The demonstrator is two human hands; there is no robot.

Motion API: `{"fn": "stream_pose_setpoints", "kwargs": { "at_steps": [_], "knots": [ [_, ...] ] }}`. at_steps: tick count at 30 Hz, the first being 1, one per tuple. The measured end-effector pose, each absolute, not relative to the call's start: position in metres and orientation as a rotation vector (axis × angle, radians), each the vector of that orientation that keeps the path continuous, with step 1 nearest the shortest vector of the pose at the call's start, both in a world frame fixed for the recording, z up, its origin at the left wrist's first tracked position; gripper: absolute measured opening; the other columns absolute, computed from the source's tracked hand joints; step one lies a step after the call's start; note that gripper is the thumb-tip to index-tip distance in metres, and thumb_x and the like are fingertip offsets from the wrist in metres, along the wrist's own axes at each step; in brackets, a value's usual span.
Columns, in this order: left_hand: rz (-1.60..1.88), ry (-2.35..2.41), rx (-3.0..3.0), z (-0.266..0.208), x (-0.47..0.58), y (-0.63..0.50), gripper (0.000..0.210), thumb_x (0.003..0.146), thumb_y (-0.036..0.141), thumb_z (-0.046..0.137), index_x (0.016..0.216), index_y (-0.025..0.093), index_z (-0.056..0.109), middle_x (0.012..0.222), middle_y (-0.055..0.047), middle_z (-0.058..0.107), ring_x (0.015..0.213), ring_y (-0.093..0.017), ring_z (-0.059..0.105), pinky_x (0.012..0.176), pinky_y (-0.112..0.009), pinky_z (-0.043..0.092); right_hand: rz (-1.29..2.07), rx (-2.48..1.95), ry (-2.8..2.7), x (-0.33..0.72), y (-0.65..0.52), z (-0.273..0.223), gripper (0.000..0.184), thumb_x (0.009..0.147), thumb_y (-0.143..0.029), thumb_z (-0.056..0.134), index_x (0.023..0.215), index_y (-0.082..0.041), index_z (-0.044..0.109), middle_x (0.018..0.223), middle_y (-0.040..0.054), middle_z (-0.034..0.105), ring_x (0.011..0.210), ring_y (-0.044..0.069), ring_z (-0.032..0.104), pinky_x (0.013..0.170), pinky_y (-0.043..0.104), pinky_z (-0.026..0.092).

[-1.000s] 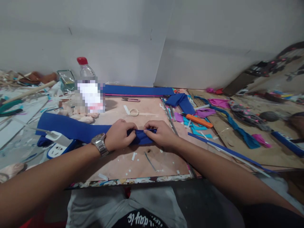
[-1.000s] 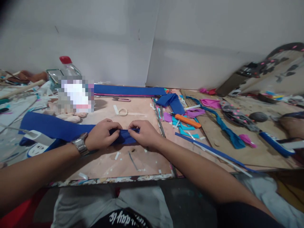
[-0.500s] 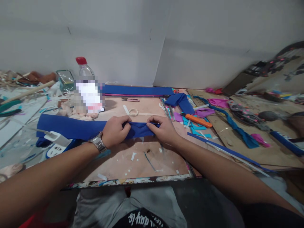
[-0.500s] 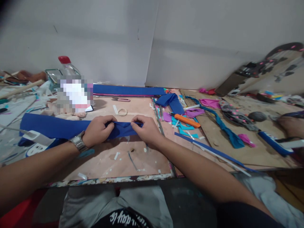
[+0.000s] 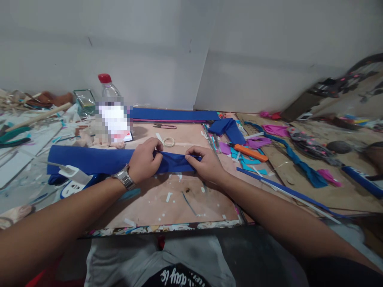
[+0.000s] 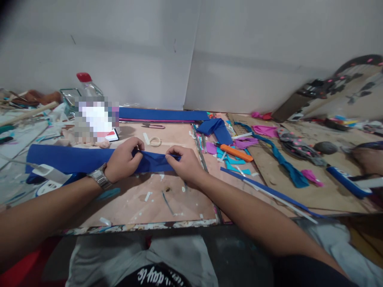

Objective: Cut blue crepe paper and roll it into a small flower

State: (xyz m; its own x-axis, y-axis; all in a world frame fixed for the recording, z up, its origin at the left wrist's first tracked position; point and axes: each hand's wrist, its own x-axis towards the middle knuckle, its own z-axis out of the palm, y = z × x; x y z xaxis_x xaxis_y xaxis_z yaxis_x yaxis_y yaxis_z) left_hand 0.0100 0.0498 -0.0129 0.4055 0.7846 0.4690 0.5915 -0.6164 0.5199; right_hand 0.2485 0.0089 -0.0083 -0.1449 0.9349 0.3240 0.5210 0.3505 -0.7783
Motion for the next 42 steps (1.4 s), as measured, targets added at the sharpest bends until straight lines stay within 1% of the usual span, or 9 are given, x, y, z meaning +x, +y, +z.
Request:
{"fn": "stream_pose_setpoints", "kwargs": {
  "at_steps": [4, 7, 11, 13, 16, 19, 23, 30, 42],
  "knots": [
    [0.834, 0.963, 2.508, -0.013, 0.012, 0.042, 0.022, 0.086, 0.025, 0.057, 0.104, 0.019, 0.068, 0.102, -0.006, 0.075, 0.094, -0.026, 0.066, 0.093, -0.044, 0.043, 0.684, -1.263, -1.843, 0.246, 0.007, -0.01, 0.015, 0.089, -0.028, 0.063, 0.086, -0.017, 0.073, 0.082, 0.002, 0.074, 0.077, 0.016, 0.065, 0.074, 0.026, 0.048],
    [0.762, 0.912, 2.524, -0.012, 0.015, 0.036, 0.025, 0.096, 0.038, 0.054, 0.101, 0.019, 0.071, 0.096, -0.005, 0.078, 0.087, -0.025, 0.068, 0.094, -0.046, 0.042, 0.709, -1.254, -1.872, 0.244, 0.004, -0.012, 0.016, 0.091, -0.029, 0.063, 0.088, -0.017, 0.073, 0.084, 0.0024, 0.075, 0.078, 0.017, 0.066, 0.074, 0.027, 0.049],
    [0.694, 0.929, 2.506, -0.012, 0.017, 0.034, 0.024, 0.098, 0.033, 0.053, 0.094, 0.02, 0.072, 0.088, -0.004, 0.078, 0.08, -0.024, 0.066, 0.089, -0.042, 0.045, 0.737, -1.242, -1.953, 0.245, 0.001, -0.008, 0.013, 0.088, -0.022, 0.064, 0.092, -0.017, 0.075, 0.087, 0.003, 0.078, 0.081, 0.018, 0.069, 0.077, 0.028, 0.051],
    [0.674, 0.932, 2.502, -0.012, 0.017, 0.033, 0.024, 0.097, 0.033, 0.054, 0.093, 0.02, 0.074, 0.086, -0.004, 0.078, 0.079, -0.023, 0.066, 0.087, -0.041, 0.046, 0.742, -1.202, -2.025, 0.245, 0.0, -0.005, 0.016, 0.085, -0.019, 0.065, 0.097, -0.018, 0.077, 0.093, 0.0038, 0.08, 0.086, 0.019, 0.072, 0.081, 0.029, 0.053],
    [0.656, 0.928, 2.499, -0.011, 0.017, 0.032, 0.024, 0.097, 0.033, 0.056, 0.095, 0.021, 0.076, 0.086, -0.004, 0.079, 0.08, -0.023, 0.068, 0.085, -0.038, 0.047, 0.672, -1.157, -2.108, 0.246, -0.001, -0.003, 0.019, 0.087, -0.022, 0.068, 0.102, -0.019, 0.079, 0.101, 0.0057, 0.082, 0.092, 0.02, 0.075, 0.085, 0.03, 0.054],
    [0.619, 0.933, 2.496, -0.009, 0.016, 0.03, 0.026, 0.097, 0.035, 0.056, 0.095, 0.022, 0.078, 0.088, -0.004, 0.08, 0.08, -0.022, 0.07, 0.08, -0.035, 0.047, 0.605, -1.166, -2.125, 0.246, -0.001, -0.005, 0.016, 0.089, -0.024, 0.068, 0.098, -0.019, 0.081, 0.096, 0.0058, 0.082, 0.087, 0.019, 0.075, 0.083, 0.03, 0.054],
    [0.598, 0.977, 2.464, -0.006, 0.016, 0.031, 0.027, 0.095, 0.035, 0.056, 0.093, 0.021, 0.079, 0.086, -0.004, 0.08, 0.076, -0.021, 0.071, 0.074, -0.033, 0.047, 0.676, -1.23, -2.072, 0.246, 0.002, -0.008, 0.014, 0.087, -0.021, 0.07, 0.093, -0.019, 0.082, 0.089, 0.0039, 0.082, 0.081, 0.018, 0.074, 0.078, 0.028, 0.053],
    [0.704, 1.156, 2.427, -0.009, 0.014, 0.039, 0.028, 0.091, 0.032, 0.054, 0.094, 0.021, 0.079, 0.092, -0.005, 0.082, 0.083, -0.024, 0.074, 0.076, -0.034, 0.048, 0.768, -1.322, -1.95, 0.249, 0.008, -0.01, 0.012, 0.085, -0.022, 0.071, 0.088, -0.018, 0.082, 0.084, 0.0031, 0.081, 0.078, 0.018, 0.073, 0.073, 0.026, 0.052],
    [0.744, 1.19, 2.438, -0.01, 0.012, 0.04, 0.027, 0.085, 0.028, 0.055, 0.093, 0.021, 0.079, 0.086, -0.005, 0.081, 0.078, -0.024, 0.073, 0.074, -0.033, 0.048, 0.687, -1.315, -1.979, 0.249, 0.008, -0.013, 0.013, 0.086, -0.024, 0.072, 0.089, -0.018, 0.083, 0.085, 0.0033, 0.083, 0.077, 0.018, 0.074, 0.075, 0.027, 0.053]
  ]
}}
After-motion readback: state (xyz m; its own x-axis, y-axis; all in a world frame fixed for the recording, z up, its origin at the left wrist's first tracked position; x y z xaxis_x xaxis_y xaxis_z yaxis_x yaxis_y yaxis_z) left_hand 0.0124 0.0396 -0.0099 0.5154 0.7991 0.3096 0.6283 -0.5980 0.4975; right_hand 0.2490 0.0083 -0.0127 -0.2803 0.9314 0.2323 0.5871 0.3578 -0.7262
